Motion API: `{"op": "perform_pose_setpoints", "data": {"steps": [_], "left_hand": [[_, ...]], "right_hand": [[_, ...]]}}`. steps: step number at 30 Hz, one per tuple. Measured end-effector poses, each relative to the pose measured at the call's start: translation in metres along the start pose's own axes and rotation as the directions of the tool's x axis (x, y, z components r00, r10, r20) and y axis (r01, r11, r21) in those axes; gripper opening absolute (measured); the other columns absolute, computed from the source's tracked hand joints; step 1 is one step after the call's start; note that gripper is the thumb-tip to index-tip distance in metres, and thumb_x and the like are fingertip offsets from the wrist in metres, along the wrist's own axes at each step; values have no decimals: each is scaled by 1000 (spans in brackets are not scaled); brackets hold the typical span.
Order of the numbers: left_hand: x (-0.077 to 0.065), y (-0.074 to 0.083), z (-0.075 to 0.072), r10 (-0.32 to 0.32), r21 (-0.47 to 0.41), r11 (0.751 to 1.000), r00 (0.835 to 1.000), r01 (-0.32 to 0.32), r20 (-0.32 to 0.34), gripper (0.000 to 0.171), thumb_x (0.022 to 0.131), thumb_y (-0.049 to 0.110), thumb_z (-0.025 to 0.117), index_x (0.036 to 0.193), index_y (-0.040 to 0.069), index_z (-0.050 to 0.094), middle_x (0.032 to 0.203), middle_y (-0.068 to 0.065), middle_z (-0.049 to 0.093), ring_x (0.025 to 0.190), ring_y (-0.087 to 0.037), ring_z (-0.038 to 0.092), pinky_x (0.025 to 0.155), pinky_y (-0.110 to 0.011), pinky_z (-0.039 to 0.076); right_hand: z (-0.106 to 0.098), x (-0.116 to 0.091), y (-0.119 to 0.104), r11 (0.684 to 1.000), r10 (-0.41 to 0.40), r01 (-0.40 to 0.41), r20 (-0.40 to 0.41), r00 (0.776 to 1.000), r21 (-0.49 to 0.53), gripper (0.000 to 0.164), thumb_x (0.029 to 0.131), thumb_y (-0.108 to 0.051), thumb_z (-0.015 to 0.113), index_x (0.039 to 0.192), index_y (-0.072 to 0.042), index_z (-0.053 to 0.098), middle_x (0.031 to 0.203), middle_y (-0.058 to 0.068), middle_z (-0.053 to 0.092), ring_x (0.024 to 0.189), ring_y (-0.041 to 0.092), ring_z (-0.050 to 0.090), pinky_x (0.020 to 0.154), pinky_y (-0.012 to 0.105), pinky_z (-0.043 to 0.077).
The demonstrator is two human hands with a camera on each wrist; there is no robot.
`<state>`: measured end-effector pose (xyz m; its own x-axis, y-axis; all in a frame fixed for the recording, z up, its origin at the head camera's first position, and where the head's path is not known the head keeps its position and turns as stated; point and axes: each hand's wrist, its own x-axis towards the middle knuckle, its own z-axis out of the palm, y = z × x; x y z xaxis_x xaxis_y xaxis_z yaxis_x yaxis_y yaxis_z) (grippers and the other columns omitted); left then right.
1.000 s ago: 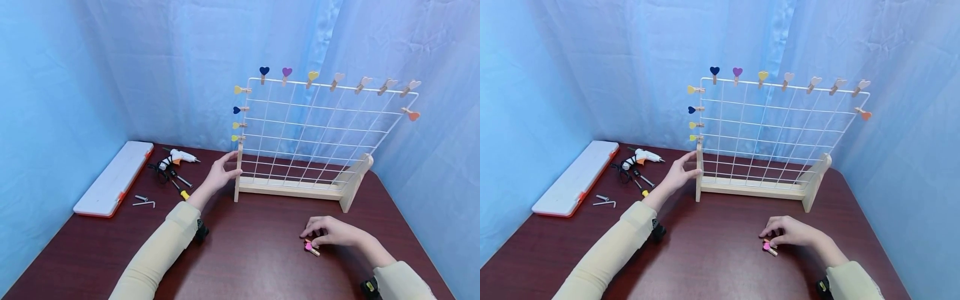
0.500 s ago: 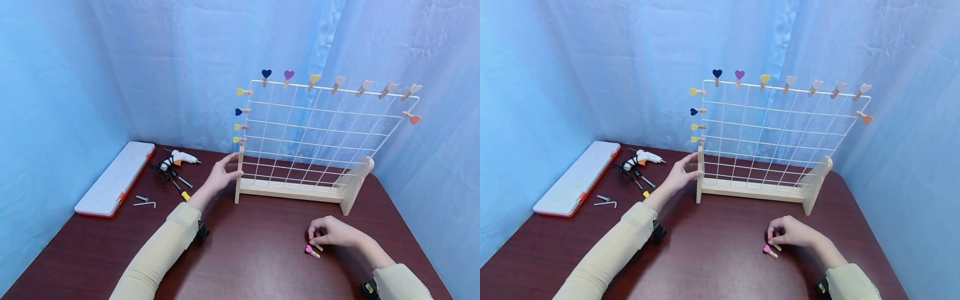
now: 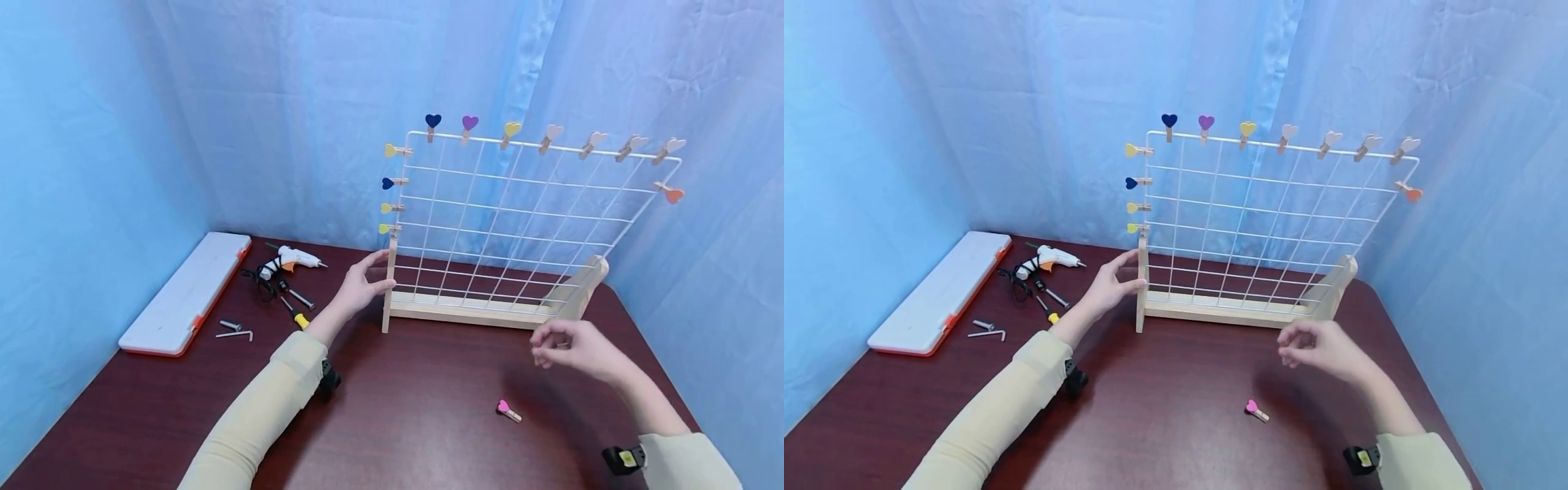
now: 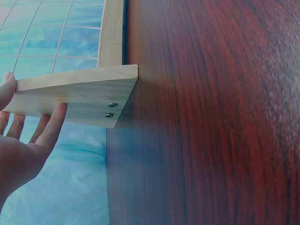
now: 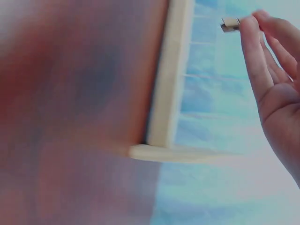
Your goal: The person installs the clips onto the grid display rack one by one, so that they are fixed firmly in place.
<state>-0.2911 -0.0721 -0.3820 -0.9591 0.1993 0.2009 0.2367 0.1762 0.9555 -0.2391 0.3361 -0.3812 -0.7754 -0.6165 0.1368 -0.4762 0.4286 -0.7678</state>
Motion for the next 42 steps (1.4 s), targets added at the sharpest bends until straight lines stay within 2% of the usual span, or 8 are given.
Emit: {"op": "perform_pose_setpoints", "data": {"steps": [4, 8, 11, 16, 21, 24, 30, 42], "left_hand": [[0, -1, 1, -2, 9, 1000, 1000, 2, 0, 59, 80, 7, 65, 133, 11, 40, 134, -11, 42, 114, -28, 48, 73, -32, 55], [0, -2, 1, 1, 13, 1000, 1000, -1, -1, 60, 79, 7, 66, 133, 11, 41, 134, -11, 42, 114, -28, 48, 72, -32, 55], [0, -2, 0, 6, 12, 1000, 1000, -6, -4, 60, 79, 8, 66, 133, 10, 41, 134, -11, 42, 114, -28, 48, 72, -32, 55], [1, -1, 0, 5, 5, 1000, 1000, -5, -6, 59, 79, 7, 66, 133, 11, 41, 134, -11, 42, 114, -28, 48, 73, -32, 55], [1, -1, 0, 2, 3, 1000, 1000, -2, -6, 59, 79, 7, 66, 133, 12, 41, 134, -11, 42, 114, -28, 49, 73, -32, 55], [0, -1, 0, 5, 9, 1000, 1000, -5, -7, 59, 79, 8, 66, 133, 12, 41, 134, -10, 43, 114, -28, 49, 73, -32, 55], [1, -2, 0, -8, 6, 1000, 1000, 8, -6, 59, 80, 8, 65, 133, 13, 41, 134, -9, 43, 114, -27, 49, 74, -31, 55], [1, -2, 0, 7, -3, 1000, 1000, -7, 3, 60, 79, 5, 65, 133, 10, 40, 133, -12, 42, 114, -29, 48, 73, -34, 55]], "right_hand": [[-21, -3, -19, 989, -96, 66, -237, 967, -132, 19, 76, 8, 63, 93, -2, 59, 73, 7, 65, 58, 16, 62, 49, 23, 51], [-40, -3, -36, 981, -167, 96, -481, 861, -169, 19, 73, 14, 62, 91, 7, 61, 77, 4, 63, 62, 10, 63, 53, 15, 50], [-52, 1, -47, 977, -176, 209, -663, 728, -30, 18, 71, 20, 60, 89, 17, 59, 84, 6, 63, 67, 9, 64, 59, 14, 52], [-68, 14, -64, 845, -122, 511, -874, 471, 157, 24, 67, 24, 61, 87, 30, 51, 80, 21, 62, 63, 22, 65, 59, 28, 55], [-87, 23, -67, 902, 48, 408, -973, 226, 139, 32, 64, 3, 75, 88, 19, 61, 76, 17, 65, 55, 18, 61, 54, 24, 54], [-96, 26, -66, 940, 126, 300, -983, 132, 161, 33, 62, -7, 78, 87, 10, 66, 76, 11, 64, 55, 14, 58, 57, 18, 52], [-107, 32, -65, 924, 215, 308, -974, 71, 227, 35, 57, -12, 81, 84, 7, 69, 69, 8, 63, 51, 13, 56, 57, 17, 50], [-110, 47, -60, 918, 214, 321, -973, 90, 232, 36, 54, -12, 83, 83, 6, 70, 71, 10, 66, 51, 14, 57, 54, 16, 50]]}}
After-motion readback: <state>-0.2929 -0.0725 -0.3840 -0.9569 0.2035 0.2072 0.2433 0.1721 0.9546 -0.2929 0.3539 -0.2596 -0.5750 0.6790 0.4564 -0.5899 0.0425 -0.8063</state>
